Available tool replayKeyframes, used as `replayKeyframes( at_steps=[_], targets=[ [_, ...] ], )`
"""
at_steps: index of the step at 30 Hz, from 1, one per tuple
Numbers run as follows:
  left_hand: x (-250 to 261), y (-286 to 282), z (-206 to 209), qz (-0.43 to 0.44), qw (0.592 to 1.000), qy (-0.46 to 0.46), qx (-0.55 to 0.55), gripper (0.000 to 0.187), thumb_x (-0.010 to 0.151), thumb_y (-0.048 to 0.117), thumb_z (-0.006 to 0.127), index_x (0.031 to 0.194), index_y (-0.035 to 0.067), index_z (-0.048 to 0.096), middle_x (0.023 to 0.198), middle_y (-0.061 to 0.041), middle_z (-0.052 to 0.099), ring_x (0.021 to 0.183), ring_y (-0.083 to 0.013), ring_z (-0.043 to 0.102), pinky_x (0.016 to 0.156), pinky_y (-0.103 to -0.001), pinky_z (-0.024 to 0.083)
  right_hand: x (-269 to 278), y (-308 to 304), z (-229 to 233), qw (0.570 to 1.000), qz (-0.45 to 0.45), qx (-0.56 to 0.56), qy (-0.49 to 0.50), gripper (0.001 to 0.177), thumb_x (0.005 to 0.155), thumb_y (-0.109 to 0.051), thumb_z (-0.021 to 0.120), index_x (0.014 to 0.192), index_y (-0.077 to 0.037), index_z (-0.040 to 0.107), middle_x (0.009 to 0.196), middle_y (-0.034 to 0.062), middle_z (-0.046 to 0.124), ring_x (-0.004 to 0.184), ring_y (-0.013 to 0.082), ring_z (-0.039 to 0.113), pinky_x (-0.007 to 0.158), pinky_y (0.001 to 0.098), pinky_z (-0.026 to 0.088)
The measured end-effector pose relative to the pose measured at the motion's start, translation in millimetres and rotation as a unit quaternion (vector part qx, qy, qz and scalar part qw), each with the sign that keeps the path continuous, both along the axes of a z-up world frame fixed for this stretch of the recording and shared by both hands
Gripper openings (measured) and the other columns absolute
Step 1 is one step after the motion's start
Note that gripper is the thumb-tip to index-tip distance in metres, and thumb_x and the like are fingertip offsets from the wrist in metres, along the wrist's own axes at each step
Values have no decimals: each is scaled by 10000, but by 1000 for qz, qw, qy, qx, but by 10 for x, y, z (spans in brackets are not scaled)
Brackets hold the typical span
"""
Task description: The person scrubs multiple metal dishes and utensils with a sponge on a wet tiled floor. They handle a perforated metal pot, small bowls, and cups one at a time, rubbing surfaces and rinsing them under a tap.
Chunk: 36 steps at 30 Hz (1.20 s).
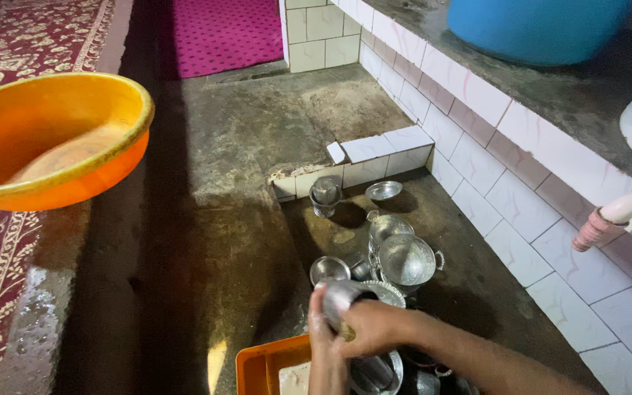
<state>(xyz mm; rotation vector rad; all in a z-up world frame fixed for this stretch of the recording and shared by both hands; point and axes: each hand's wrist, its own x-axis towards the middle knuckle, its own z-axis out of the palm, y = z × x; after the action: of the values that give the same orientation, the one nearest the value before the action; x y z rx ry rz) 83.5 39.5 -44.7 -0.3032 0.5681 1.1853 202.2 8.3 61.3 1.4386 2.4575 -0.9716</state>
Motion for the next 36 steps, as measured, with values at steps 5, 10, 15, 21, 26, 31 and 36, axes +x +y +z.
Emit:
replayKeyframes(
  at_steps=[5, 10, 15, 21, 26, 31, 36],
  targets=[
    [-92, -169, 328, -72, 997, -4, 17, 298, 799, 291, 765, 1005, 83, 711, 958, -123, 723, 884, -312, 688, 810, -476, 587, 89, -94, -191, 999, -44, 8, 19, 343, 856, -360, 667, 887, -27, 746, 756, 170, 676, 832, 315, 672, 776, 425, 533],
    [-183, -263, 721, 118, 987, -11, 110, 297, 762, 188, 697, 1028, 58, 673, 992, -128, 767, 969, -275, 744, 904, -450, 613, -163, -257, -76, 737, -460, -229, 439, 205, 700, -8, 621, 868, -47, 732, 754, 128, 683, 701, 230, 659, 640, 341, 551],
    [-317, -154, 978, 37, 995, 57, 72, 275, 821, 146, 739, 1075, 63, 679, 1003, -145, 713, 923, -281, 683, 872, -446, 564, -142, -514, -8, 858, -308, 72, 405, 314, 758, -55, 746, 1039, -89, 608, 873, 105, 649, 719, 224, 648, 624, 356, 556],
    [-340, -272, 1117, 1, 988, 146, 47, 286, 762, 164, 742, 1029, 68, 703, 976, -106, 728, 854, -257, 710, 785, -458, 602, -15, -562, -185, 909, -212, 127, 335, 145, 804, -76, 759, 919, -75, 671, 835, 96, 706, 729, 211, 691, 675, 343, 585],
    [-344, -209, 1062, 26, 986, 90, 138, 247, 836, 170, 750, 1038, 49, 677, 982, -132, 707, 887, -259, 707, 837, -442, 603, -11, -565, -267, 889, -322, 18, 326, 211, 833, -121, 803, 754, 8, 656, 696, 138, 686, 595, 229, 630, 561, 377, 560],
    [-313, -219, 1037, -13, 993, 114, 38, 255, 846, 155, 745, 1065, 45, 674, 972, -123, 704, 837, -280, 693, 786, -438, 584, 9, -570, -204, 938, -115, 191, 266, 59, 798, -124, 746, 745, -104, 728, 678, 65, 721, 578, 192, 692, 567, 333, 572],
    [-298, -234, 1019, 83, 986, 33, 142, 385, 815, 143, 704, 1191, 82, 648, 1022, -132, 695, 925, -259, 710, 855, -433, 614, 43, -579, -136, 812, -407, -49, 416, 122, 748, -25, 795, 682, -54, 696, 644, 120, 684, 547, 212, 635, 559, 353, 539]
  ],
)
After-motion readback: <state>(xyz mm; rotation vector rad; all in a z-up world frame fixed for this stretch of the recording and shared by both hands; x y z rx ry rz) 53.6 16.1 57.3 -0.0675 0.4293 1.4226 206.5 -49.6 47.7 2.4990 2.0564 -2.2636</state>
